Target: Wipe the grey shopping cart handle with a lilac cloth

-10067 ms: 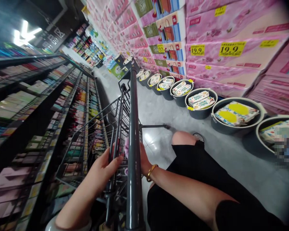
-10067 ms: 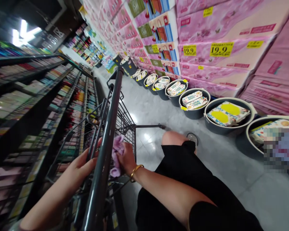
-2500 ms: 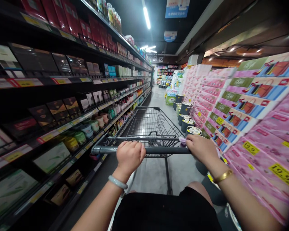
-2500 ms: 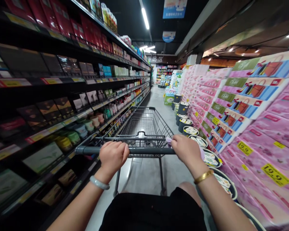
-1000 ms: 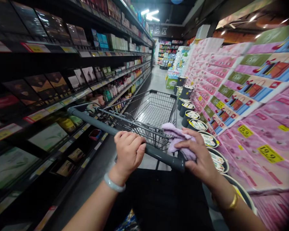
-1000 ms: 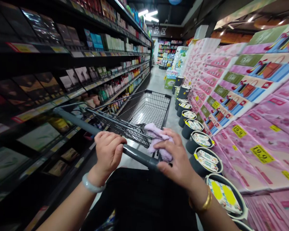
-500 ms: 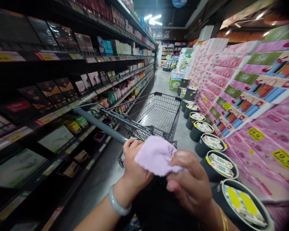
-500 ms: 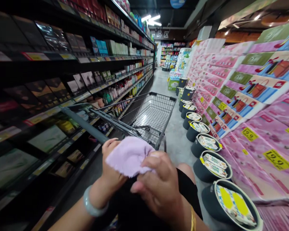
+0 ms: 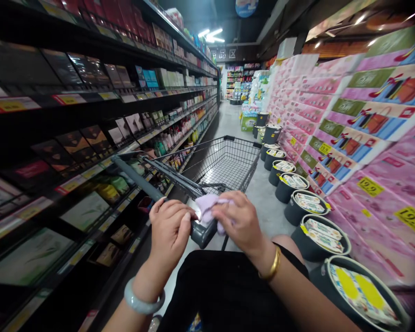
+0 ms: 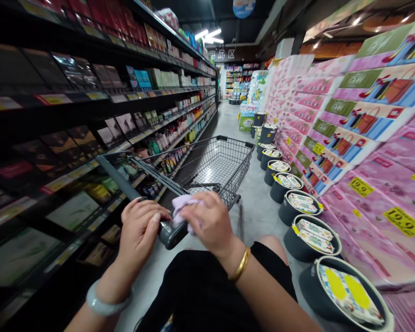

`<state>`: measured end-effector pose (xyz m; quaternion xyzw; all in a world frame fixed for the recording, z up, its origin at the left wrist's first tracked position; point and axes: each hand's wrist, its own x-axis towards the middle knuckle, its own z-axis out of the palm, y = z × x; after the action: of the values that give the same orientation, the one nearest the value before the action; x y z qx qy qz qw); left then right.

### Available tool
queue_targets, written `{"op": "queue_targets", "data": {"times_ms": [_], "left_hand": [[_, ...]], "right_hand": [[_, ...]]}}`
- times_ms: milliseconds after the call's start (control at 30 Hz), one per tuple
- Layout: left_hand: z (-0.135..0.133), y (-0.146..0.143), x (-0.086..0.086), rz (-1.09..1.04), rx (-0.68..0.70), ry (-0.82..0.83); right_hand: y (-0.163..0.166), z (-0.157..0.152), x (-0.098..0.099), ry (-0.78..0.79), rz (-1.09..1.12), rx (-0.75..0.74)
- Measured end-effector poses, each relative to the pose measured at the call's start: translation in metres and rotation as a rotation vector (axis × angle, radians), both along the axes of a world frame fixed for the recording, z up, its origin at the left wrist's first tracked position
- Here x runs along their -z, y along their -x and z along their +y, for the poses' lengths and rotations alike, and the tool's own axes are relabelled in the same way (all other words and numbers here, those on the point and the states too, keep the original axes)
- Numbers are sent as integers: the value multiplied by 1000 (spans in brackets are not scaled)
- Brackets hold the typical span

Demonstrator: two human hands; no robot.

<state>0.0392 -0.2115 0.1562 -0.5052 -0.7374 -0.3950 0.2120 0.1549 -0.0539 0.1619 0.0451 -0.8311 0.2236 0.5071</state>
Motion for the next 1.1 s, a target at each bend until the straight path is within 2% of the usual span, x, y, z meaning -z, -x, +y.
{"op": "queue_targets", "data": {"times_ms": [67, 167, 233, 300, 400, 467, 567, 700, 767, 833, 967, 1033, 1100], "left_hand": [[-6, -12, -3, -5, 6, -42], [-9, -29, -2, -7, 20, -135], [-8, -33, 1, -15, -39, -126], [-5, -32, 5, 20, -103, -65], [-2, -23, 7, 96, -114, 22], [-3, -16, 6, 92, -92, 46], [-6, -8, 4, 48, -25, 5], [-12, -2, 6, 5, 47, -113], [-16, 1, 8, 6, 69, -155], [-21, 5, 8, 6, 85, -180], [-32, 14, 7, -21, 51, -200], [-37, 18, 7, -30, 16, -201], [-43, 23, 6, -33, -15, -196]], "right_hand": [[5, 0, 1, 62, -9, 54], [8, -8, 2, 5, -55, -54], [13, -9, 6, -26, -52, -87], [22, -1, 12, 48, -42, -11], [37, 11, 18, 209, -104, 91], [42, 9, 18, 195, -139, 64], [43, 2, 20, 92, -93, 4], [55, 19, 45, 139, -58, 37], [67, 40, 60, 162, -129, 115], [78, 60, 70, 111, -238, 157], [89, 76, 66, 3, -414, 216], [92, 66, 59, 26, -461, 231], [95, 48, 55, 73, -473, 154]]}}
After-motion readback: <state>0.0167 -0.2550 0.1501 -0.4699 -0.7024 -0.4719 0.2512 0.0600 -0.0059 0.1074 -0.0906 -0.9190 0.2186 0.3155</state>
